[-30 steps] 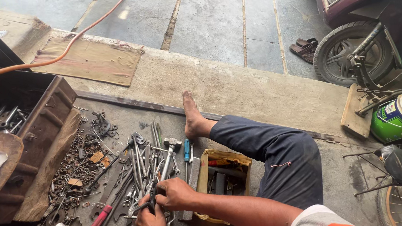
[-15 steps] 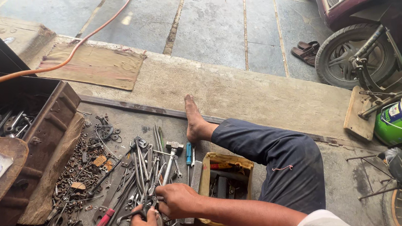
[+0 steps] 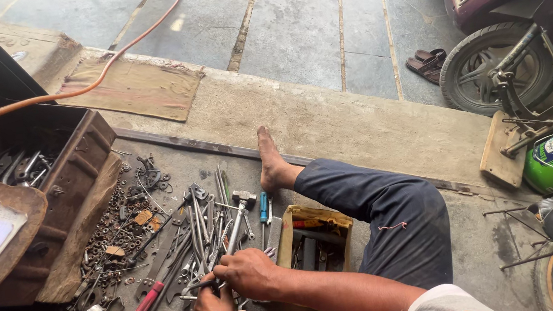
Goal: The person sits on the floor and uses a wrench to tighten a bolt on a small metal part. They then use pliers to adjust the part and continue working with various tools scattered on the ground.
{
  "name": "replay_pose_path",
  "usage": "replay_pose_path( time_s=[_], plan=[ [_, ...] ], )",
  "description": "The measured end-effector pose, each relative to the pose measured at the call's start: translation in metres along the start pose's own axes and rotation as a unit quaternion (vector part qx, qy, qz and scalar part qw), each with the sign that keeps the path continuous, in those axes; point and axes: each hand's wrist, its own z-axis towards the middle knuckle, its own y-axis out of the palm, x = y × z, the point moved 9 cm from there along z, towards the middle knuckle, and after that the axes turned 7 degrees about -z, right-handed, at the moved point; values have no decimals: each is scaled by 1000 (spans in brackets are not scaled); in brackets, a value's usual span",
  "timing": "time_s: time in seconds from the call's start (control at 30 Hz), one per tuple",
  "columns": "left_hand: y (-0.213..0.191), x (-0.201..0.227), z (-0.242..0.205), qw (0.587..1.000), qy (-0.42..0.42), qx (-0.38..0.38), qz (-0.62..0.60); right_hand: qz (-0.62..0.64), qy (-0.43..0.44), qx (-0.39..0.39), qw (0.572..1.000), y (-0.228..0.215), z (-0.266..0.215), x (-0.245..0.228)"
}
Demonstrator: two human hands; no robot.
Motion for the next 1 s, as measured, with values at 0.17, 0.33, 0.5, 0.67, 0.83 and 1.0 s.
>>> replay_pose_path(
  time_s=[0.17, 0.33, 0.5, 0.67, 0.83, 1.0],
  plan=[
    [-4, 0, 2, 1000, -14, 6, -16, 102, 116, -36, 987, 6, 2, 19],
    [-10, 19, -5, 1000, 7, 6, 7, 125, 177, -146, 965, 28, 1, 29],
    [-11, 30, -15, 993, 114, 27, 6, 93, 101, -13, 990, 11, -1, 20],
    [5, -13, -2, 999, 28, -15, -41, 67, 43, -6, 997, 7, 0, 9],
    [20, -29, 4, 996, -13, -14, -85, 83, 42, -21, 995, -4, -3, 14],
    [22, -24, 2, 999, 17, 38, -27, 78, 83, -22, 993, -13, -7, 17]
  ],
)
